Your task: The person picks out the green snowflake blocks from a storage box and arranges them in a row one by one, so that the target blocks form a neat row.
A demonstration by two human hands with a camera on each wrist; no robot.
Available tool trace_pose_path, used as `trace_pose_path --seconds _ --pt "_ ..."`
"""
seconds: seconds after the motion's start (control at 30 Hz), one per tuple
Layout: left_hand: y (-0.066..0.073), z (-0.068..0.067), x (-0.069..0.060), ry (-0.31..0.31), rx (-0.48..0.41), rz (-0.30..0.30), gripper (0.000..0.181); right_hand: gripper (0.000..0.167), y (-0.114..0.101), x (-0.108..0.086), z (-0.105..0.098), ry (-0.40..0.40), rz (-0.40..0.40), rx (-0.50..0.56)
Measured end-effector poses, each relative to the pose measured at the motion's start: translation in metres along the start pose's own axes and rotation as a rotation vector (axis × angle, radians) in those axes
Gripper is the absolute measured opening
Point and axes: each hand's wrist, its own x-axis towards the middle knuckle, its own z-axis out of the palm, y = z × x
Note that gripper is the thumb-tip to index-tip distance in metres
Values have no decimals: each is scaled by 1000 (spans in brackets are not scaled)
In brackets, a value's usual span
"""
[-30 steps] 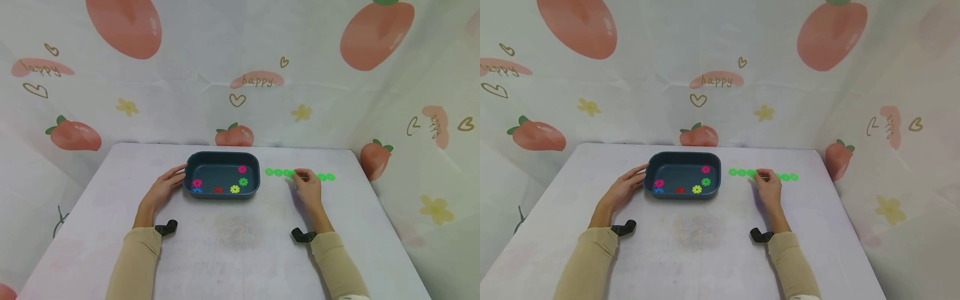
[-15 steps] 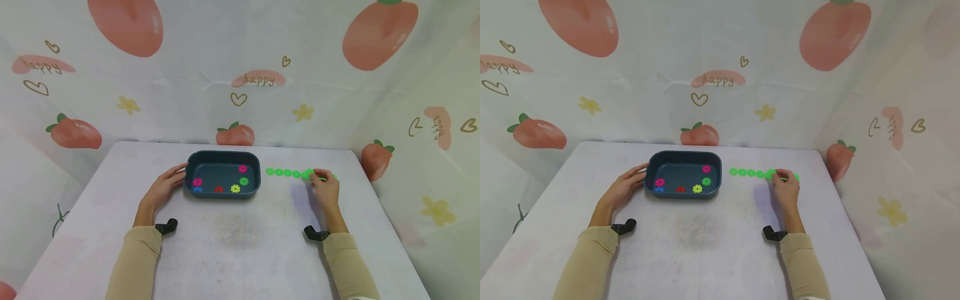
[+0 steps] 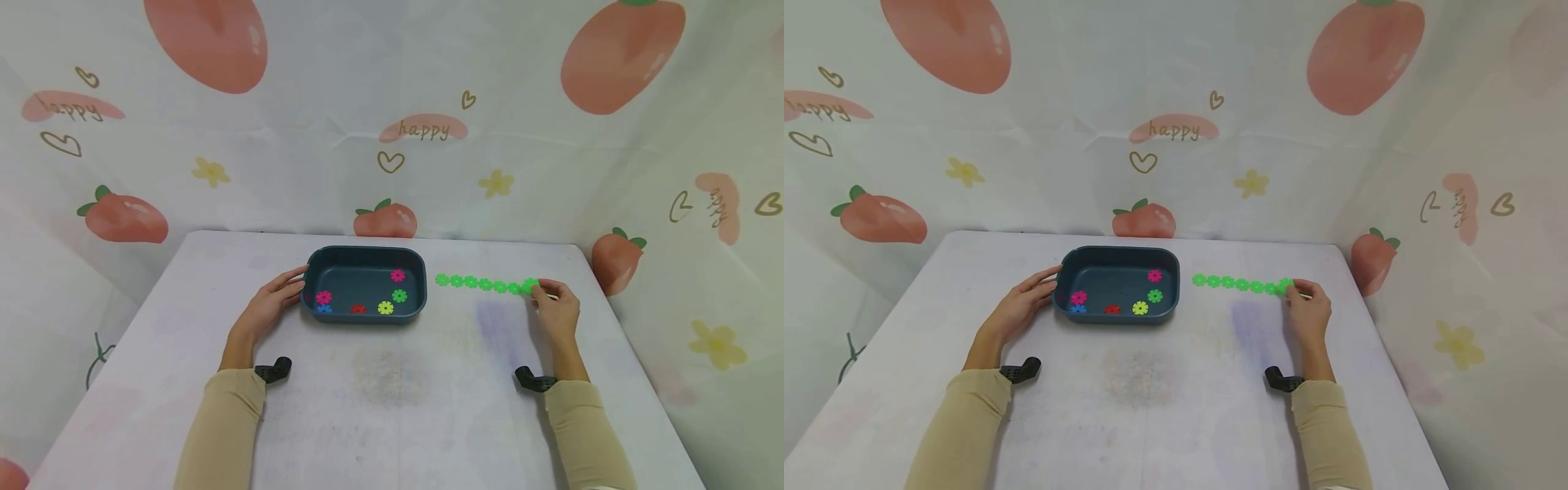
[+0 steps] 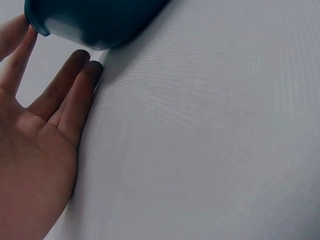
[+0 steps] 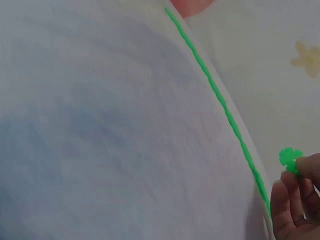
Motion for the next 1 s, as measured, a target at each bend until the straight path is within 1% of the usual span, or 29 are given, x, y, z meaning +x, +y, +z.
trace_pose_path --seconds 0.13,0.3,0.37,0.43,0.53,0.63,0.7,0.87,1.0 --pt "1 0 0 -1 -4 3 54 28 1 7 -11 26 32 -12" --pt "1 -1 0 2 1 2 53 32 -1 16 -25 33 117 -23" --pt "1 -1 0 3 3 -1 53 32 -1 19 -30 42 131 -50" --pt "0 0 0 3 3 -3 52 31 1 23 -34 56 127 -98" --pt "0 0 0 2 1 -6 52 31 5 27 -40 68 104 -201" --pt "0 1 0 1 -1 -4 52 33 7 31 -45 66 95 -285" --pt "0 1 0 1 -1 -3 52 35 7 33 -47 58 94 -316" --pt "-1 1 0 3 4 -7 52 36 8 41 -48 24 88 -356" --pt "-1 1 0 2 0 -2 53 35 9 47 -47 14 63 -418"
